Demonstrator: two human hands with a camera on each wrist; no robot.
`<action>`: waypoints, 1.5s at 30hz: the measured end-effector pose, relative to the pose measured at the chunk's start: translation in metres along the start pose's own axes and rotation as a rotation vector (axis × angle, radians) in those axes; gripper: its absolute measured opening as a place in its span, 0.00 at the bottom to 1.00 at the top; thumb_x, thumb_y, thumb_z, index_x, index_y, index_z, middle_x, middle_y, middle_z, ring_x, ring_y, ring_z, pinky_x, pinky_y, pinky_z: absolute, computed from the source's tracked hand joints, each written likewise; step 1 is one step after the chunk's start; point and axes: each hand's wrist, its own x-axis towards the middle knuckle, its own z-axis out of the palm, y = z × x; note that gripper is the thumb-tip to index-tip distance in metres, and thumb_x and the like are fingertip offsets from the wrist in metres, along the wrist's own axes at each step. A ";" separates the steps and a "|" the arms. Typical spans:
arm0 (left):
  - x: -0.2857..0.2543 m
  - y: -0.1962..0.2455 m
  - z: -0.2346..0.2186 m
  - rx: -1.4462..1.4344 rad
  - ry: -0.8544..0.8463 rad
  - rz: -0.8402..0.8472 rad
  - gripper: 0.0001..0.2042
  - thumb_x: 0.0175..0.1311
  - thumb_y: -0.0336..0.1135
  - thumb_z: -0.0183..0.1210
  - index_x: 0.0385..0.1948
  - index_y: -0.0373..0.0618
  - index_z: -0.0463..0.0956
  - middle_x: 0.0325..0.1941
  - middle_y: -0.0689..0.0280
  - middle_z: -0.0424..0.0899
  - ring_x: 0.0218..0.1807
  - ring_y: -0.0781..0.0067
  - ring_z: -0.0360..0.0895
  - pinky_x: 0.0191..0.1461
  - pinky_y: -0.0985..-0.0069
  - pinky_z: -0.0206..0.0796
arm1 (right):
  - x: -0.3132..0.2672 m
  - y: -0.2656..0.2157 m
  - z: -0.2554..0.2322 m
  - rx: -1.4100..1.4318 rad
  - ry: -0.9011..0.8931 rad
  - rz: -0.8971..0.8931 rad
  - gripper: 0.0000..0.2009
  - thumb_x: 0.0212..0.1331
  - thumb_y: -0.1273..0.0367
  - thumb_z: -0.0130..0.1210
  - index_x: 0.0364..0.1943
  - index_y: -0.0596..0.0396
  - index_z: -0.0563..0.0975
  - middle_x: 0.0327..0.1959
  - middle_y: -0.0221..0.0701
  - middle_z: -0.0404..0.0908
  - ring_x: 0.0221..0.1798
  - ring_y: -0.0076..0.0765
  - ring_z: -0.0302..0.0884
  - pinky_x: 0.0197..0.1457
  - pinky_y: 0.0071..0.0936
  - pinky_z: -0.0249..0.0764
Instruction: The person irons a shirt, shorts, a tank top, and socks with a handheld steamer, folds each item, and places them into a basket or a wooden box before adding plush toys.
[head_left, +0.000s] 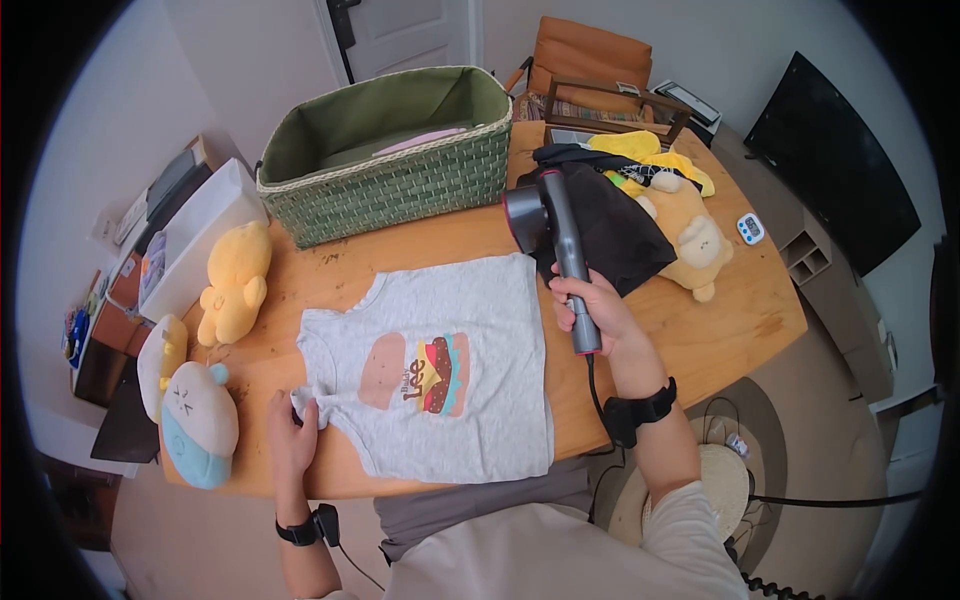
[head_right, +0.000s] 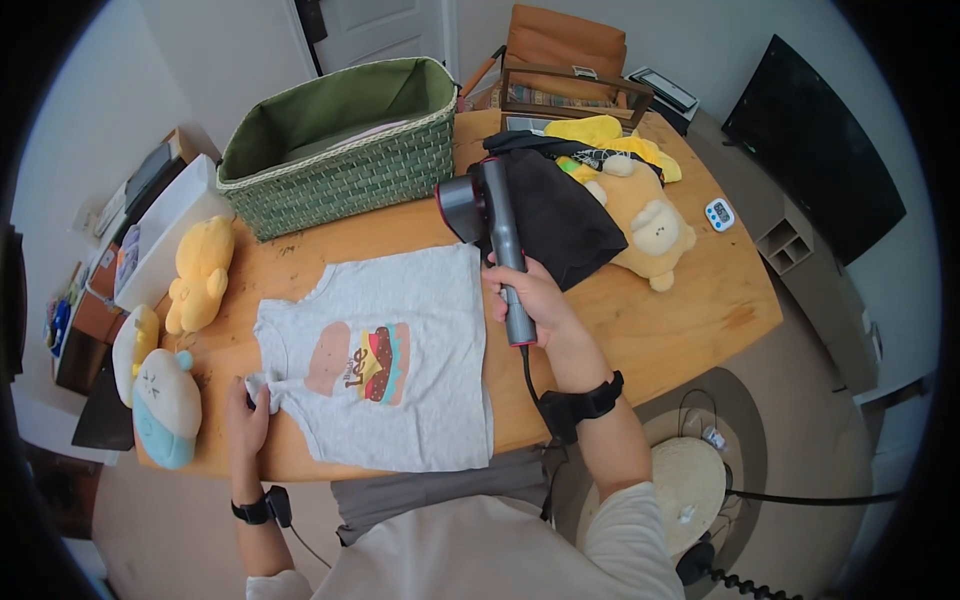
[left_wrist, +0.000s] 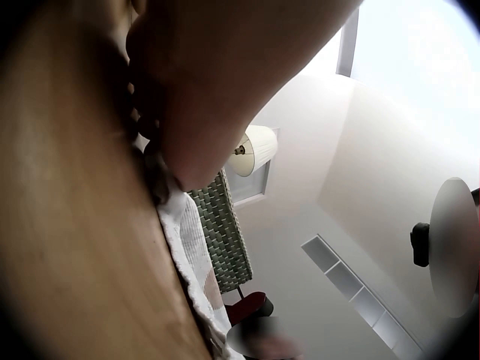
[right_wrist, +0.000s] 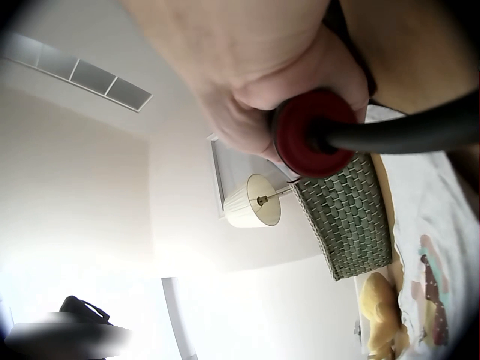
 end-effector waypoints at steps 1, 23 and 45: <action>-0.001 0.000 -0.001 -0.018 -0.004 0.021 0.09 0.63 0.33 0.61 0.32 0.36 0.75 0.32 0.55 0.71 0.38 0.53 0.69 0.43 0.63 0.62 | -0.006 -0.003 -0.002 0.037 0.015 0.020 0.16 0.61 0.73 0.61 0.49 0.54 0.69 0.25 0.27 0.72 0.18 0.26 0.71 0.21 0.26 0.67; -0.001 0.007 -0.006 0.108 -0.020 0.032 0.12 0.63 0.36 0.62 0.37 0.36 0.74 0.36 0.53 0.73 0.42 0.48 0.70 0.46 0.58 0.63 | -0.087 0.008 -0.080 -0.459 0.440 -0.071 0.11 0.65 0.67 0.55 0.47 0.53 0.70 0.24 0.31 0.72 0.20 0.28 0.72 0.23 0.28 0.68; -0.028 0.001 -0.024 -0.333 0.018 -0.138 0.12 0.66 0.30 0.64 0.45 0.41 0.70 0.24 0.71 0.71 0.25 0.83 0.63 0.27 0.80 0.54 | -0.153 0.067 0.043 -1.767 -0.279 -0.411 0.29 0.49 0.64 0.71 0.59 0.45 0.75 0.70 0.40 0.65 0.75 0.53 0.58 0.77 0.62 0.51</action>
